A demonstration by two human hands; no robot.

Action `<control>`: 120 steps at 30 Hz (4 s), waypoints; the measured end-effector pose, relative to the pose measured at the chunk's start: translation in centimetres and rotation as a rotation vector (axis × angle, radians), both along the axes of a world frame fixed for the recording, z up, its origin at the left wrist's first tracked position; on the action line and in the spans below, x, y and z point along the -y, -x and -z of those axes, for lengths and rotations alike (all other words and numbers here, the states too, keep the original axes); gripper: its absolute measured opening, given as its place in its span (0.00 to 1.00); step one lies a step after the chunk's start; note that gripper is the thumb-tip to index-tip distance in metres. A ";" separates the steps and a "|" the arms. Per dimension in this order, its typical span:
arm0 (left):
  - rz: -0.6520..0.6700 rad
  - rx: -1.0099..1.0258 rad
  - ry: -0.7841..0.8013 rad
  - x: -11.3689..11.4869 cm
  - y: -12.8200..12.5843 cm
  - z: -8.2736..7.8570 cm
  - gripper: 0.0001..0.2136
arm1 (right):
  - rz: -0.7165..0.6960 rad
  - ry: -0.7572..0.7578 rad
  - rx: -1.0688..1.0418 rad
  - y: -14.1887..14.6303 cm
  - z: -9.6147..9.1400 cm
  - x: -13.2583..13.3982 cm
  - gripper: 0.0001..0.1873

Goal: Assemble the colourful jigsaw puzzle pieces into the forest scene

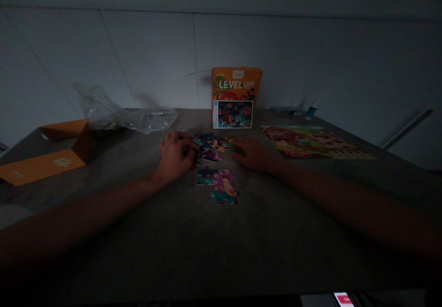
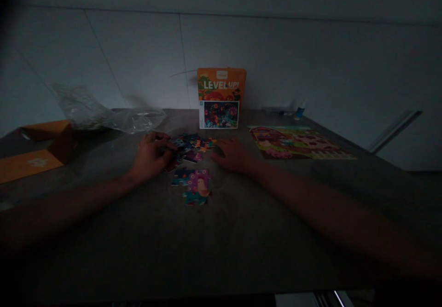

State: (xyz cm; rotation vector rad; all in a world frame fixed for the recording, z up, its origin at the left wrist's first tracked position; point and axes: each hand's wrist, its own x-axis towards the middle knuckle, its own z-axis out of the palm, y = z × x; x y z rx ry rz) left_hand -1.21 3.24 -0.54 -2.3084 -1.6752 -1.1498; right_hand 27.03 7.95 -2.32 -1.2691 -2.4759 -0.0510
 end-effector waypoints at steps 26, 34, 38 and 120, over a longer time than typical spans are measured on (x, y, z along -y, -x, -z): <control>0.248 -0.119 -0.068 0.3 0.2 0.3 0.09 | 0.014 0.034 -0.339 0.4 -0.6 1.9 0.19; 0.474 -0.194 -0.135 0.7 -0.1 0.0 0.17 | -0.321 -0.329 -0.279 1.0 -1.4 3.9 0.19; 0.543 -0.256 -0.115 1.0 -0.1 0.1 0.32 | -0.431 -0.457 -0.226 1.2 -1.9 4.8 0.18; -0.237 -0.038 -0.002 -1.0 0.5 1.7 0.18 | -0.145 -0.094 -0.049 0.5 0.4 1.4 0.21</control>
